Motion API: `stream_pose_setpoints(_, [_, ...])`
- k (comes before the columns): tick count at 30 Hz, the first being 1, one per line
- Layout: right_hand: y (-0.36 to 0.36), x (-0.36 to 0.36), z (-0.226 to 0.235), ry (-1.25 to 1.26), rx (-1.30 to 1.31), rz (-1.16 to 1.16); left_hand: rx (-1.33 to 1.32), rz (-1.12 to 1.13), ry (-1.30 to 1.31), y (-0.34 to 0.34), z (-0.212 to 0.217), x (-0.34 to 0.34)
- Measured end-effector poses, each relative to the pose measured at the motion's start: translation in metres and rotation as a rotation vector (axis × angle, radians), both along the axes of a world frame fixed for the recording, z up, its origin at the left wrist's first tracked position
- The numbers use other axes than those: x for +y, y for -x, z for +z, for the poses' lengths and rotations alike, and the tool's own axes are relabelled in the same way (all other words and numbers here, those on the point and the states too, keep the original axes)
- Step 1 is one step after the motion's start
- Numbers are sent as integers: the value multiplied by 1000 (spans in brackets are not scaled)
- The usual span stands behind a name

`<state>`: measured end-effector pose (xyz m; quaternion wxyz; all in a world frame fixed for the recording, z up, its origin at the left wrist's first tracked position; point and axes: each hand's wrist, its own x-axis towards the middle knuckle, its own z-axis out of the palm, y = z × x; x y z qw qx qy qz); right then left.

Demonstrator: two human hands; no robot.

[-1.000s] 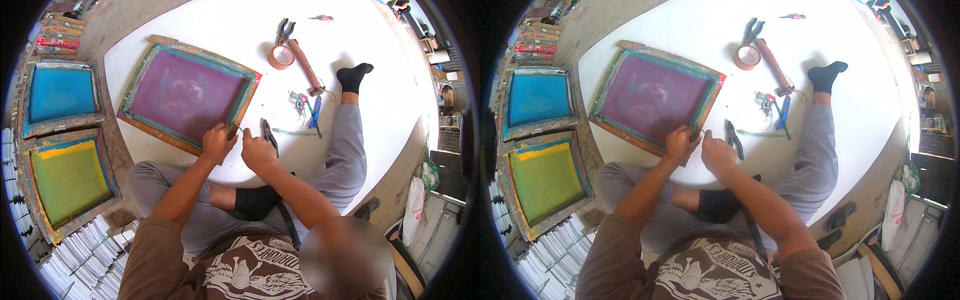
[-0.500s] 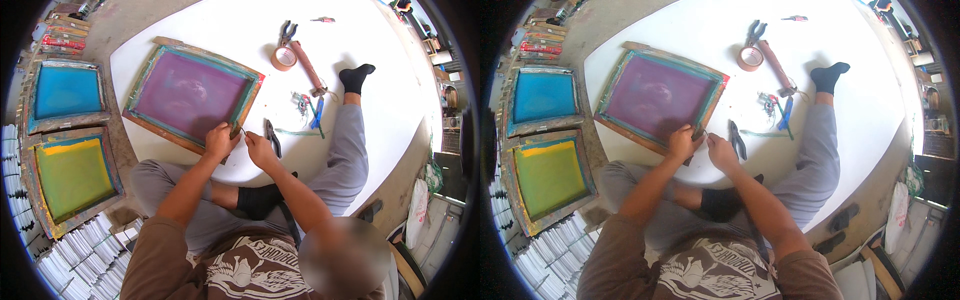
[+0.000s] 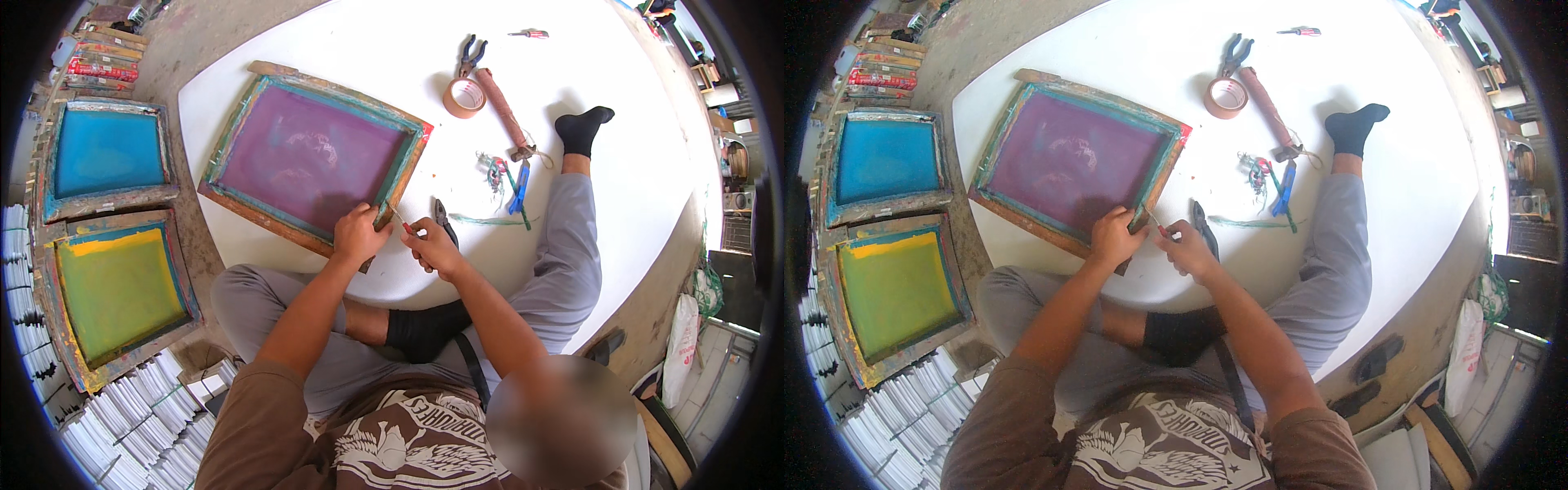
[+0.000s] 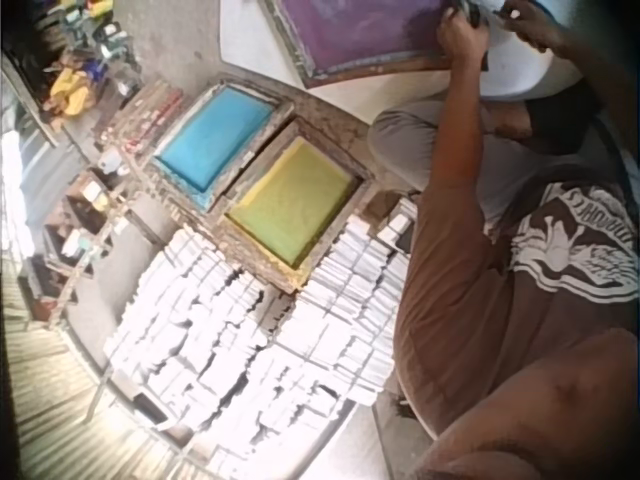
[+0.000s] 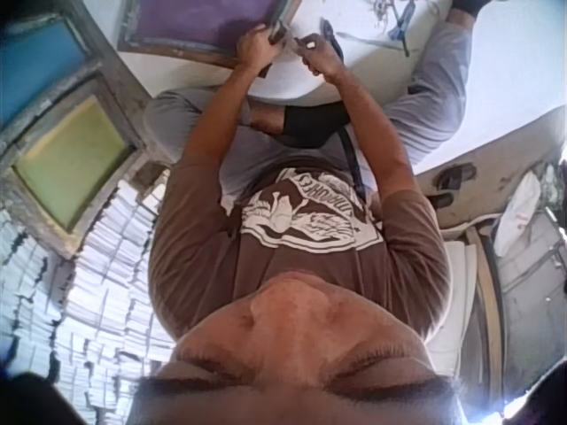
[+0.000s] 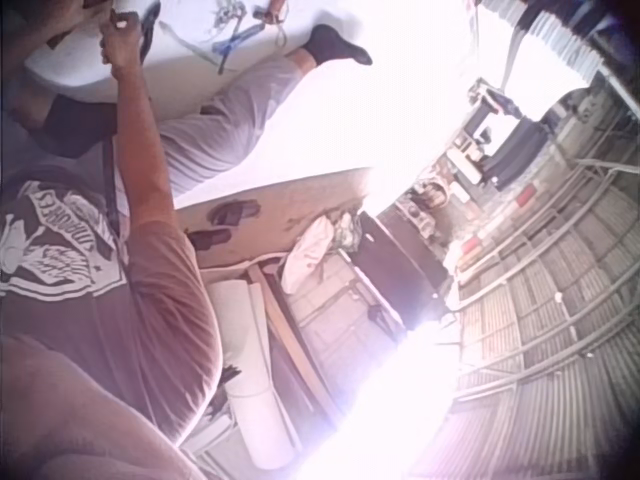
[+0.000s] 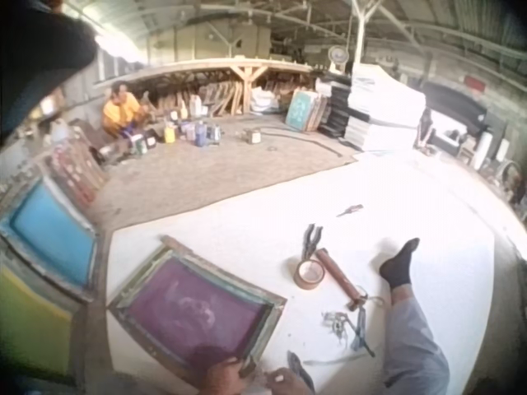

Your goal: The person sits on the floor and uses a screwdriver to tighten screws along the edge of a purple screen printing frame. They adjust the frame's position and continue working on the corner joints with the screwdriver.

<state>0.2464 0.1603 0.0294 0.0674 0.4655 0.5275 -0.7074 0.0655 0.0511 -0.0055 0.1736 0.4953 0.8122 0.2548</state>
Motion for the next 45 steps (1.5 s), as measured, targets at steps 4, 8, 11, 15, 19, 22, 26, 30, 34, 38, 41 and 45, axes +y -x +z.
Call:
stream_pose_setpoints(4, [0, 4, -12, -368, 20, 107, 15, 0, -14, -1, 2, 1])
stream_pose_setpoints(8, [2, 15, 2, 248, 28, -123, 12, 5, 2, 0, 2, 0])
stream_pose_setpoints(11, [-3, 22, -4, 509, 85, -223, 8, 4, 9, -1, 6, 2])
stream_pose_setpoints(15, [1, 15, 2, 123, -23, -20, 29, -2, -25, 0, 2, 0])
stream_pose_setpoints(19, [-3, -5, -5, -899, 43, 245, 34, 14, -51, -1, 1, 1])
stream_pose_setpoints(22, [1, -8, 2, -970, -73, 260, 21, 8, -28, -1, 3, 1])
stream_pose_setpoints(26, [1, -7, 3, -1016, -86, 262, 13, 6, -46, 0, 1, 0])
stream_pose_setpoints(30, [-2, 3, -10, -883, -36, 244, 11, 16, -83, -1, 2, 1])
stream_pose_setpoints(34, [-2, 18, -26, -470, 62, 168, 6, 16, -69, -1, 4, 0])
stream_pose_setpoints(38, [-2, 23, -10, 153, 64, -49, 20, 11, -68, 0, 1, -1])
stream_pose_setpoints(41, [-3, 25, -8, 166, 56, -7, 29, 4, -80, 0, -1, 1])
stream_pose_setpoints(45, [-7, 19, 17, -129, -22, 175, 17, 8, -70, -1, -2, -1])
